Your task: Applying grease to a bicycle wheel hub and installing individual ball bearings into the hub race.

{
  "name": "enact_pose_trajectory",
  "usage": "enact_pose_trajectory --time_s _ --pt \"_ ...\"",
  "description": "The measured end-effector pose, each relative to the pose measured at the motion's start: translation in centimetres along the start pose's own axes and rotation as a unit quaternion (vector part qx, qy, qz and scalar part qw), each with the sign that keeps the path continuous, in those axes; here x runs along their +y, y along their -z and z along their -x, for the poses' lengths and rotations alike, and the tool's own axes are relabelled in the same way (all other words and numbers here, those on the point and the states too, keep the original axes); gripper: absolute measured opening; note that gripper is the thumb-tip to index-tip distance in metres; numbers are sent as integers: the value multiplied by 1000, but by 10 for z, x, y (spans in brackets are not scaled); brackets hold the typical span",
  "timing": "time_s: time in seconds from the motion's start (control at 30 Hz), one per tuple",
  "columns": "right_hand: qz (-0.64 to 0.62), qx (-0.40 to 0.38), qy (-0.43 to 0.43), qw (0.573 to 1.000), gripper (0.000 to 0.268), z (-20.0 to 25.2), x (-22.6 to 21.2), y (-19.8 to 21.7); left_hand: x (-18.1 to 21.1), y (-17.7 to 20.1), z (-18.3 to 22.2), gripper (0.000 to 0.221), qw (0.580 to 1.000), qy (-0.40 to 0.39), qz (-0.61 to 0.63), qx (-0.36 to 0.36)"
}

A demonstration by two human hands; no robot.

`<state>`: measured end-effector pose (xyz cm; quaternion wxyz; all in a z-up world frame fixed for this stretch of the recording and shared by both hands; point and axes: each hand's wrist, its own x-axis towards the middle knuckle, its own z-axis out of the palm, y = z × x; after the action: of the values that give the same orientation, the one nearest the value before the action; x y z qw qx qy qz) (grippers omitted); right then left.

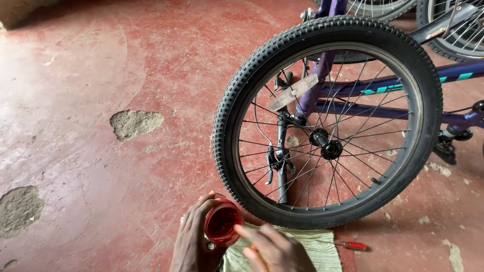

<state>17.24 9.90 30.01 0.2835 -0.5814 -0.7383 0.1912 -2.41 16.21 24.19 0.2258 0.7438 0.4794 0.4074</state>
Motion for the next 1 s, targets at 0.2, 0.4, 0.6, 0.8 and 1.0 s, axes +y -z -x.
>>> enact_pose_trajectory --time_s 0.2,0.4,0.6,0.8,1.0 --pt "111 -242 -47 963 46 -35 -21 -24 4 3 -5 88 998 9 -42 -49" --pt "106 -266 -98 953 25 -33 -7 -50 11 3 -3 85 997 2 -46 -63" --pt "35 -225 -131 965 19 -30 -17 -38 11 3 1 90 996 -4 -36 -84" --pt "-101 -171 -170 965 37 -25 -34 -11 -1 -3 1 93 997 32 -25 -64" --pt "-319 45 -269 907 40 -18 3 23 -49 -19 -9 98 995 -23 91 23"
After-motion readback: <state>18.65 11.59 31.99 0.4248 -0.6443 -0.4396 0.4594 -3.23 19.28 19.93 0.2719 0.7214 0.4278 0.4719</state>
